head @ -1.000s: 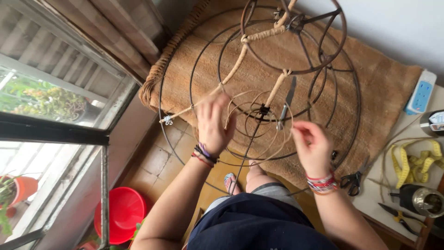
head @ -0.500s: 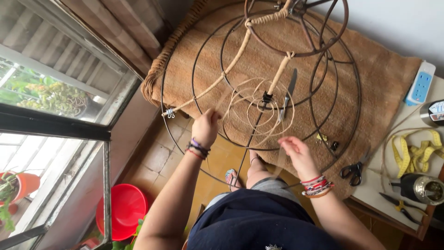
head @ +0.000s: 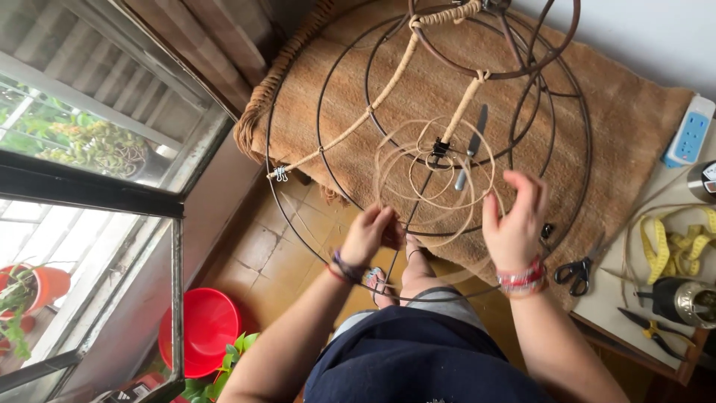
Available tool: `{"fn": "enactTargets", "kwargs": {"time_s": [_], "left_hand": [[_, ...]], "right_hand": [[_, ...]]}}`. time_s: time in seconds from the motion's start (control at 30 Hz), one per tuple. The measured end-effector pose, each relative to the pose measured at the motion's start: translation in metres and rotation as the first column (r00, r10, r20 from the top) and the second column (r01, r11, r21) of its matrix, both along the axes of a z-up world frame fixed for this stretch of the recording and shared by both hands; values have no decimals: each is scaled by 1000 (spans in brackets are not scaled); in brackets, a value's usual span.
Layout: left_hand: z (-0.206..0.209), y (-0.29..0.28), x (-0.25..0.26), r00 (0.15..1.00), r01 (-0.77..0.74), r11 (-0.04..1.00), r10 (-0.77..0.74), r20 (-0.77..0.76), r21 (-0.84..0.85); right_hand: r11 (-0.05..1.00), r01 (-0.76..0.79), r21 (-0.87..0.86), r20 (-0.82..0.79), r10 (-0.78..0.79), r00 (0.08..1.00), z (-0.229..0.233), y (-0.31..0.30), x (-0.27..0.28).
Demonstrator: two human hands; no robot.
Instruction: Weaving and knotting rope onto a circular metal frame to create a furniture piece
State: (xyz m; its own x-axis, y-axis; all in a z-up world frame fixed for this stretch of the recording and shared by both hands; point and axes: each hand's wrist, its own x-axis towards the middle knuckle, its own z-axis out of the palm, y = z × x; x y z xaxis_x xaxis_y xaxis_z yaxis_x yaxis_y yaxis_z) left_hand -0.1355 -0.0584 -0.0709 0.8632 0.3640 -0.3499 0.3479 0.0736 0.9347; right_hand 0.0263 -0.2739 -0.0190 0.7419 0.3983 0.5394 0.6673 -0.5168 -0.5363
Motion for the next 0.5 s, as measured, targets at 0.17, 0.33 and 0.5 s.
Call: {"fn": "enactTargets", "kwargs": {"time_s": [0.17, 0.33, 0.5], "left_hand": [[1, -56, -21, 917, -282, 545, 395, -56, -790], [-1, -37, -18, 913, -117, 591, 380, 147, -798], [-17, 88, -74, 851, -277, 592, 516, 92, -757]], "right_hand": [[950, 33, 309, -817, 248, 521, 18, -11, -81], [683, 319, 657, -754, 584, 300, 29, -1, -80], [674, 442, 592, -806, 503, 312, 34, -36, -39]]}}
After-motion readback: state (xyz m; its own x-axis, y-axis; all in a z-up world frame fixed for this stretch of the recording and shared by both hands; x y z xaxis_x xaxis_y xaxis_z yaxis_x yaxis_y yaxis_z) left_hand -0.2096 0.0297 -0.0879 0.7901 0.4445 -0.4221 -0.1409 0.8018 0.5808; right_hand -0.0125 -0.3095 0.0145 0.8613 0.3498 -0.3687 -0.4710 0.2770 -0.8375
